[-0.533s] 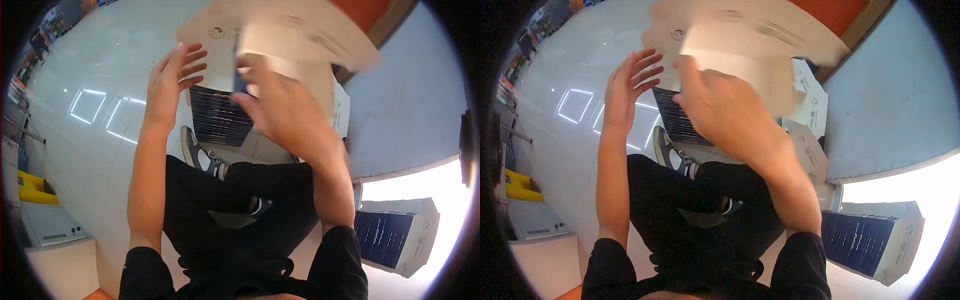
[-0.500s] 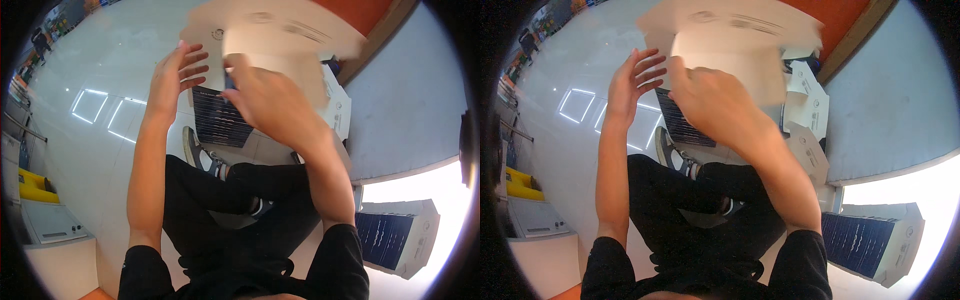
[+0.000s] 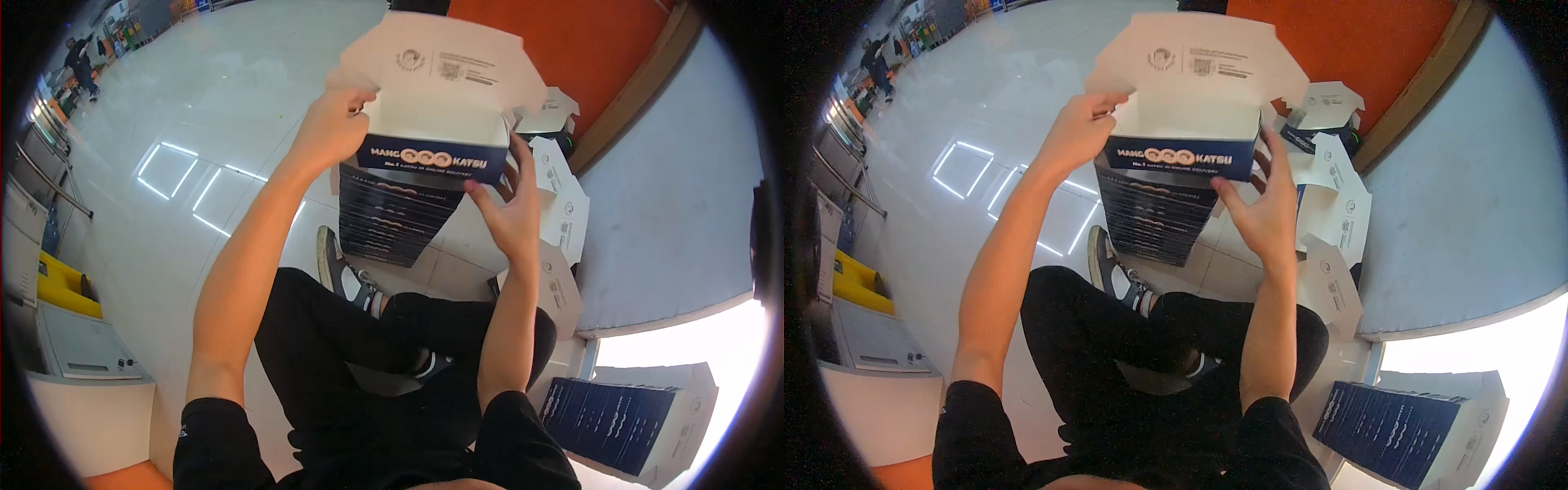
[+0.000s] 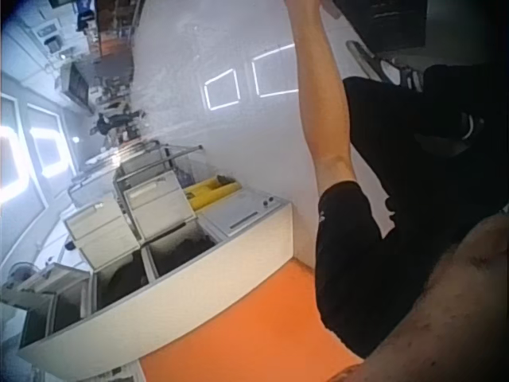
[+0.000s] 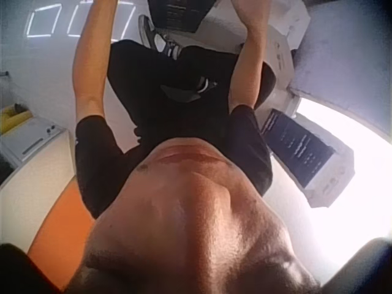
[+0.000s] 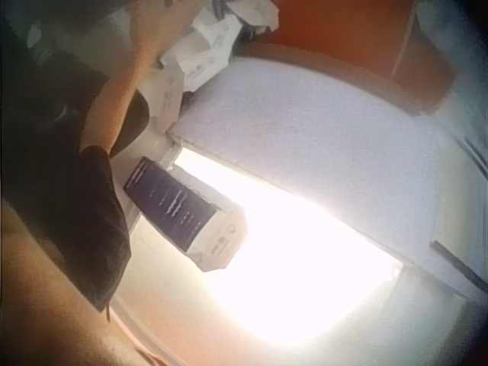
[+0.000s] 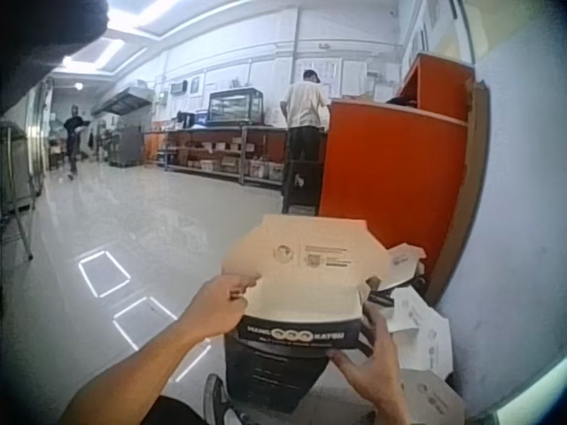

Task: The person assembles cardboard food boxes by folding the flaps and tucking in the tabs while sitting on the floor.

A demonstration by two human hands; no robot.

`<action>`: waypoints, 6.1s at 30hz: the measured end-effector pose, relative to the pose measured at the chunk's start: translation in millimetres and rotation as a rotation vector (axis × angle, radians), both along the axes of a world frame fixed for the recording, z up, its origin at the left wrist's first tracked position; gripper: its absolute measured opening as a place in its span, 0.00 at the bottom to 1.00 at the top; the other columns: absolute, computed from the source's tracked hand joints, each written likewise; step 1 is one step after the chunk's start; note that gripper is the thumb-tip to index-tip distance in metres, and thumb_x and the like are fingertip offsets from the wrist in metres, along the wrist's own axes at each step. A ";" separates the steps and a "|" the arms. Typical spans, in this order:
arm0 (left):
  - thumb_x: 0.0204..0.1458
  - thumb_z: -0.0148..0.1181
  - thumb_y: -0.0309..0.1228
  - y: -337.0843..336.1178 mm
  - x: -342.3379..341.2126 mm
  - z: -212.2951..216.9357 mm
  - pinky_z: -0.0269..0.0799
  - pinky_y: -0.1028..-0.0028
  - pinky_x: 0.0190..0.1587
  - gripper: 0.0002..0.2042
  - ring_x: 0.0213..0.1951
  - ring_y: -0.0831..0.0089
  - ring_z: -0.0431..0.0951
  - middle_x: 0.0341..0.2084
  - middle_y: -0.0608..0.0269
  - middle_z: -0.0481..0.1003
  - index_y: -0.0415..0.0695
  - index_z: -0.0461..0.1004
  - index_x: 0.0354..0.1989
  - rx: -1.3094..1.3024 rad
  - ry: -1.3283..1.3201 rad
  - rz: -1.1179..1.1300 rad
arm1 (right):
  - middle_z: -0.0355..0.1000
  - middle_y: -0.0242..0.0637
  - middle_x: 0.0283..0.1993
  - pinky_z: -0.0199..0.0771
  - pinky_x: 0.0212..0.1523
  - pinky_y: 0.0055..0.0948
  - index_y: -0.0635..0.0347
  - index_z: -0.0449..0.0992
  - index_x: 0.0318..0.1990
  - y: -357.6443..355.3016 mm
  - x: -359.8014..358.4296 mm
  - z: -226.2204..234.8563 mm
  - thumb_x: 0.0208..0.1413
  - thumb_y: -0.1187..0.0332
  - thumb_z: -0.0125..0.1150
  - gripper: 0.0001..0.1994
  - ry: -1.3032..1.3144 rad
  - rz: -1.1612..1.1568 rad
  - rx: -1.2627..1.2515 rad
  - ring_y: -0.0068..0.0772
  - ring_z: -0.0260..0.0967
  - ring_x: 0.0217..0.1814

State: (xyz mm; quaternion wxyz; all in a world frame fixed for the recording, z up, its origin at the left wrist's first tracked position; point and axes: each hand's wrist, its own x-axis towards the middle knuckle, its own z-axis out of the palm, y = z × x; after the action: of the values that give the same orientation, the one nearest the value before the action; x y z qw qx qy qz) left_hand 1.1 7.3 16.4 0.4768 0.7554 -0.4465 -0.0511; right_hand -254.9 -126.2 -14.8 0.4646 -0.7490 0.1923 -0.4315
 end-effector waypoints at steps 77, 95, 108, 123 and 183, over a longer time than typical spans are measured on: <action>0.57 0.59 0.24 -27.5 -114.2 33.8 0.77 0.54 0.32 0.09 0.32 0.47 0.84 0.28 0.52 0.82 0.47 0.69 0.44 0.465 -0.993 -0.442 | 0.69 0.43 0.56 0.76 0.55 0.40 0.60 0.80 0.30 -42.5 19.1 -62.9 0.36 0.64 0.87 0.19 -0.139 0.206 -0.141 0.48 0.72 0.58; 0.56 0.60 0.22 -55.7 -89.3 54.2 0.77 0.61 0.50 0.14 0.47 0.54 0.81 0.49 0.56 0.81 0.43 0.82 0.50 0.248 -0.932 -0.492 | 0.66 0.44 0.64 0.79 0.58 0.37 0.62 0.79 0.36 -47.4 -4.3 -34.6 0.38 0.73 0.80 0.17 0.162 0.291 -0.318 0.44 0.69 0.65; 0.50 0.63 0.22 -89.0 -67.3 49.4 0.77 0.65 0.53 0.09 0.52 0.59 0.76 0.41 0.64 0.83 0.43 0.83 0.40 0.357 -1.213 -0.685 | 0.74 0.33 0.43 0.77 0.42 0.39 0.55 0.80 0.39 -46.1 18.9 -34.7 0.56 0.69 0.60 0.06 0.347 -0.302 -0.933 0.36 0.77 0.46; 0.49 0.65 0.22 -98.0 -73.4 50.3 0.77 0.64 0.51 0.08 0.50 0.57 0.77 0.39 0.63 0.83 0.42 0.83 0.38 0.426 -1.163 -0.701 | 0.73 0.33 0.37 0.70 0.37 0.38 0.55 0.79 0.37 -29.6 32.2 -40.8 0.56 0.68 0.61 0.05 0.474 -0.445 -0.805 0.35 0.76 0.40; 0.73 0.51 0.39 43.1 -20.5 -30.3 0.66 0.64 0.69 0.21 0.67 0.64 0.71 0.70 0.56 0.68 0.44 0.70 0.70 -0.078 -0.236 -0.013 | 0.78 0.46 0.49 0.75 0.54 0.49 0.61 0.78 0.53 -68.3 -349.0 -312.9 0.59 0.69 0.64 0.15 0.572 -0.216 -0.259 0.52 0.76 0.53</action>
State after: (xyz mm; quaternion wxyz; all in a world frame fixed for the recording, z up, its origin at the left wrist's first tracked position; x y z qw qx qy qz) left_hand -19.3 50.4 -13.8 0.4496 0.7341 -0.5062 0.0525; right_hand -603.8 -194.5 -327.7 0.2444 -0.8679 0.3368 -0.2713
